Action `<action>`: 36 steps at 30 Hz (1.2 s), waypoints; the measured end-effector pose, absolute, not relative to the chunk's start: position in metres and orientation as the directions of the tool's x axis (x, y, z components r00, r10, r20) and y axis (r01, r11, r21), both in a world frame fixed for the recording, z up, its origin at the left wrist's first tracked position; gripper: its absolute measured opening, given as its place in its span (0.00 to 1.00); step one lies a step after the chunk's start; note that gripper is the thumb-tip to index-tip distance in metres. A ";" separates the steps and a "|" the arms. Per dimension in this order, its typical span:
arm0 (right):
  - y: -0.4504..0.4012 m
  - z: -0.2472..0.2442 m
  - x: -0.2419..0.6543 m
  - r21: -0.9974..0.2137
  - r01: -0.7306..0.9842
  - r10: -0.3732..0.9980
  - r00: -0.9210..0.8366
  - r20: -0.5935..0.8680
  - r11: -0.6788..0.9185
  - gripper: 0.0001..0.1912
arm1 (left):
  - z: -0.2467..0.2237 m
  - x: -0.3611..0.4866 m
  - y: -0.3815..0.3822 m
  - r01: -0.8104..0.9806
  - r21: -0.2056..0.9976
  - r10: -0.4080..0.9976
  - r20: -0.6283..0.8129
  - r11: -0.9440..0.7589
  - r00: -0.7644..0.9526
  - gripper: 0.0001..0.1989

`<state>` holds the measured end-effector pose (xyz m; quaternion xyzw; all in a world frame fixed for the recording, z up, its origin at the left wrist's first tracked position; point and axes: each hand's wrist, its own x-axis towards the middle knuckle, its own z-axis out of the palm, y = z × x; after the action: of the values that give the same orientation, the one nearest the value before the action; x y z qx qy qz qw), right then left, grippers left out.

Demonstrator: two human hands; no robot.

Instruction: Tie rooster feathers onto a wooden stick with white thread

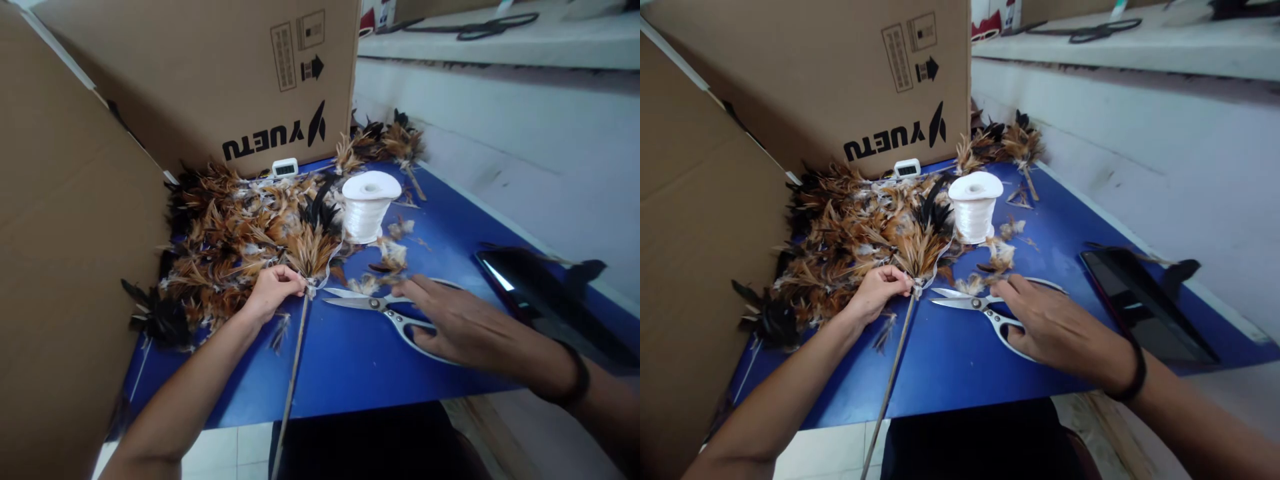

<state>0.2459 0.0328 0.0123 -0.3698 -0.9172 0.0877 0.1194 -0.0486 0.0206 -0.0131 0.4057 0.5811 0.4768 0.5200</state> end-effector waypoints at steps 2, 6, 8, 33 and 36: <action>0.028 0.012 0.251 -0.318 0.675 0.731 -0.676 0.092 0.666 0.20 | -0.013 -0.050 0.021 -0.058 0.970 0.963 -0.240 0.234 -0.124 0.12; 0.018 0.004 0.254 -0.493 0.664 0.784 -0.618 0.063 0.563 0.24 | -0.013 -0.054 0.023 -0.159 0.947 0.952 -0.294 0.278 -0.081 0.12; 0.015 0.001 0.250 -0.527 0.663 0.801 -0.596 0.058 0.532 0.26 | -0.013 -0.056 0.023 -0.208 0.933 0.948 -0.312 0.293 -0.061 0.12; 0.005 0.001 0.211 -0.545 0.667 0.813 -0.580 0.050 0.509 0.26 | -0.016 -0.062 0.022 -0.399 0.857 0.938 -0.347 0.326 0.019 0.13; 0.007 -0.001 0.203 -0.555 0.657 0.819 -0.568 0.081 0.511 0.26 | -0.017 -0.062 0.023 -0.410 0.851 0.936 -0.351 0.329 0.023 0.13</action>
<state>0.2027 0.0072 -0.0014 -0.4327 -0.8525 0.2393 0.1692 -0.0620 0.0226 -0.0172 0.2752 0.4780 0.5098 0.6602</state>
